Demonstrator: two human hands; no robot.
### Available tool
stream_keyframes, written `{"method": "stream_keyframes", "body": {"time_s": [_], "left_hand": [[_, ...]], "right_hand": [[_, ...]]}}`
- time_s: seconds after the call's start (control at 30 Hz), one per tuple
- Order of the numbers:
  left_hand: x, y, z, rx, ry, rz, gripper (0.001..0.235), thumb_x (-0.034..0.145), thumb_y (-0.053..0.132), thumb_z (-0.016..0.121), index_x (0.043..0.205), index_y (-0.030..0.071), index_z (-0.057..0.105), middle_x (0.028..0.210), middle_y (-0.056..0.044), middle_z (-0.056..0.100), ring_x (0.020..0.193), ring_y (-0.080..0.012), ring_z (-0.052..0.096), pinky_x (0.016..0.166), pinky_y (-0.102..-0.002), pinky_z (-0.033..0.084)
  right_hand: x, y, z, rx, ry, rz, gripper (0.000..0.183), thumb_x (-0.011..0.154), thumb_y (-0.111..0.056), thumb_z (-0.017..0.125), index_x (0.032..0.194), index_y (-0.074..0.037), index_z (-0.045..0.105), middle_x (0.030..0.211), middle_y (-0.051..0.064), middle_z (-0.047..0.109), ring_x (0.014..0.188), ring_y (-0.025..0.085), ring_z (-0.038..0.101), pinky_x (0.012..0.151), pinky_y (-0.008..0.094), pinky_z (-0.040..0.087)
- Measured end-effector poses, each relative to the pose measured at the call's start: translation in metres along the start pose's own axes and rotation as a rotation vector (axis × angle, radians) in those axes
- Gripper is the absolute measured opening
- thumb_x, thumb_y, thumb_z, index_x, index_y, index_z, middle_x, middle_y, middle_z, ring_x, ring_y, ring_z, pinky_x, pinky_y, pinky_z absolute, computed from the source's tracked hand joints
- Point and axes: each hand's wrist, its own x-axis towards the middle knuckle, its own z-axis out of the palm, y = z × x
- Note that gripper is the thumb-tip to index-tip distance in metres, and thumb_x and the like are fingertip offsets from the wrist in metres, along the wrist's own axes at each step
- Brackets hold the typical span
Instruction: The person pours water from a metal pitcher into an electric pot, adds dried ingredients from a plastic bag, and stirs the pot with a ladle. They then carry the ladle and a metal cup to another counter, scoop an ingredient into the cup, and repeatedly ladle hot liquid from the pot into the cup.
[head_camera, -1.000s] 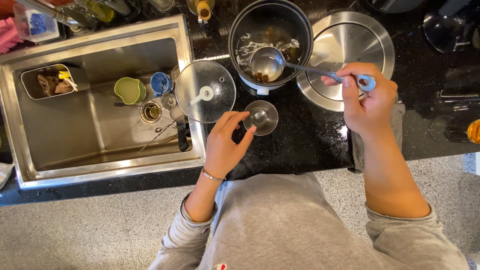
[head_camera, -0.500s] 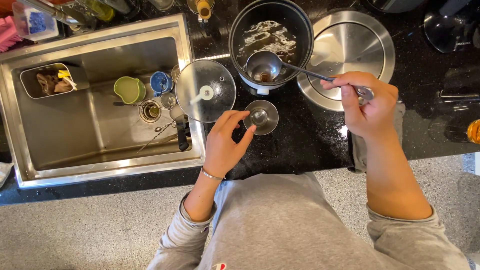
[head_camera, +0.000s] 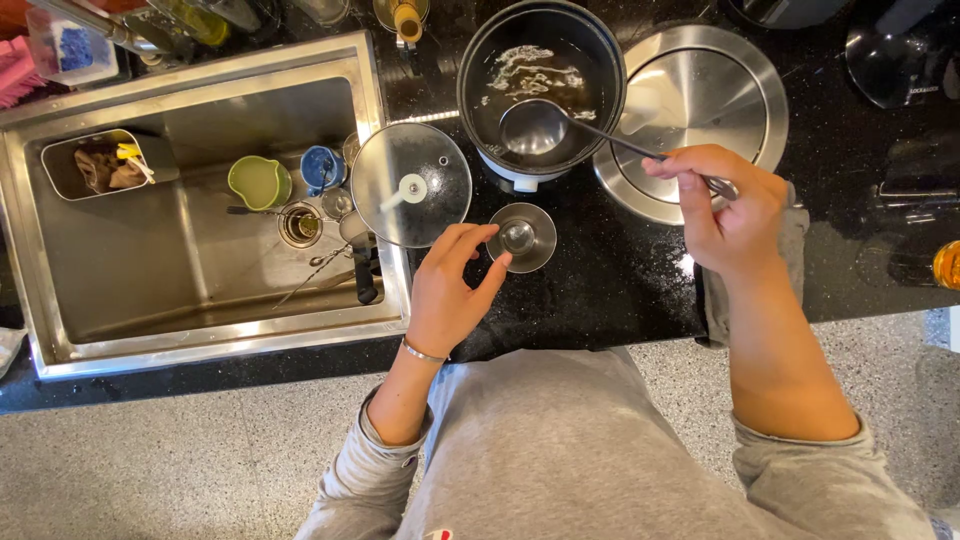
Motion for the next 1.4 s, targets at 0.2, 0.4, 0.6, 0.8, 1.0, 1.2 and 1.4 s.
{"method": "stream_keyframes", "body": {"time_s": [0.2,0.4,0.6,0.8,1.0,1.2,1.4], "left_hand": [[-0.001,0.003,-0.001,-0.006,-0.02,-0.035,0.035,0.09,0.019,0.078,0.122,0.008,0.069,0.113,-0.005,0.069,0.084,-0.02,0.068,0.075,-0.031,0.056],[-0.003,0.0,0.0,0.004,-0.016,0.001,0.042,0.087,0.021,0.081,0.125,0.008,0.067,0.117,-0.008,0.066,0.089,-0.022,0.068,0.079,-0.032,0.057],[-0.004,-0.002,0.0,0.032,-0.006,0.058,0.046,0.084,0.022,0.083,0.124,0.008,0.066,0.122,-0.011,0.064,0.105,-0.0299,0.068,0.089,-0.037,0.056],[-0.003,-0.003,0.001,0.057,-0.01,0.072,0.044,0.084,0.022,0.083,0.123,0.008,0.067,0.122,-0.011,0.064,0.11,-0.0322,0.067,0.093,-0.039,0.055],[-0.004,-0.001,-0.001,0.035,-0.012,0.045,0.042,0.086,0.023,0.082,0.122,0.007,0.067,0.122,-0.011,0.065,0.109,-0.0313,0.067,0.092,-0.038,0.056],[-0.002,0.001,-0.002,0.02,-0.017,0.039,0.041,0.086,0.022,0.082,0.122,0.007,0.068,0.122,-0.01,0.065,0.108,-0.03,0.068,0.091,-0.037,0.056],[-0.002,0.002,-0.003,0.01,-0.051,-0.02,0.041,0.087,0.023,0.081,0.122,0.007,0.068,0.121,-0.009,0.065,0.103,-0.028,0.068,0.088,-0.036,0.056]], "right_hand": [[0.008,0.012,0.002,-0.142,-0.008,-0.097,0.006,0.113,0.002,0.062,0.117,-0.001,0.066,0.113,0.015,0.075,0.102,0.024,0.075,0.09,0.03,0.06],[0.014,0.015,0.006,-0.401,-0.07,-0.194,0.02,0.101,0.004,0.07,0.117,-0.008,0.069,0.119,0.013,0.073,0.104,0.031,0.073,0.081,0.034,0.058],[0.011,0.018,0.008,-0.461,-0.083,-0.212,0.017,0.102,0.001,0.069,0.117,-0.008,0.068,0.113,0.011,0.073,0.1,0.03,0.073,0.084,0.037,0.057],[0.002,0.025,0.008,-0.319,0.016,-0.065,0.011,0.109,0.002,0.064,0.117,-0.004,0.069,0.108,0.012,0.075,0.092,0.023,0.074,0.081,0.03,0.057],[-0.001,0.029,0.011,-0.092,0.08,0.091,0.008,0.115,0.001,0.058,0.116,0.003,0.065,0.105,0.014,0.074,0.099,0.02,0.077,0.087,0.027,0.06],[0.001,0.036,0.012,0.082,0.088,0.169,0.011,0.117,-0.002,0.053,0.121,0.005,0.06,0.106,0.016,0.072,0.098,0.023,0.077,0.086,0.031,0.062],[0.003,0.041,0.011,0.248,0.123,0.178,0.013,0.12,-0.005,0.049,0.124,0.004,0.057,0.106,0.016,0.071,0.099,0.021,0.076,0.087,0.031,0.063]]}}
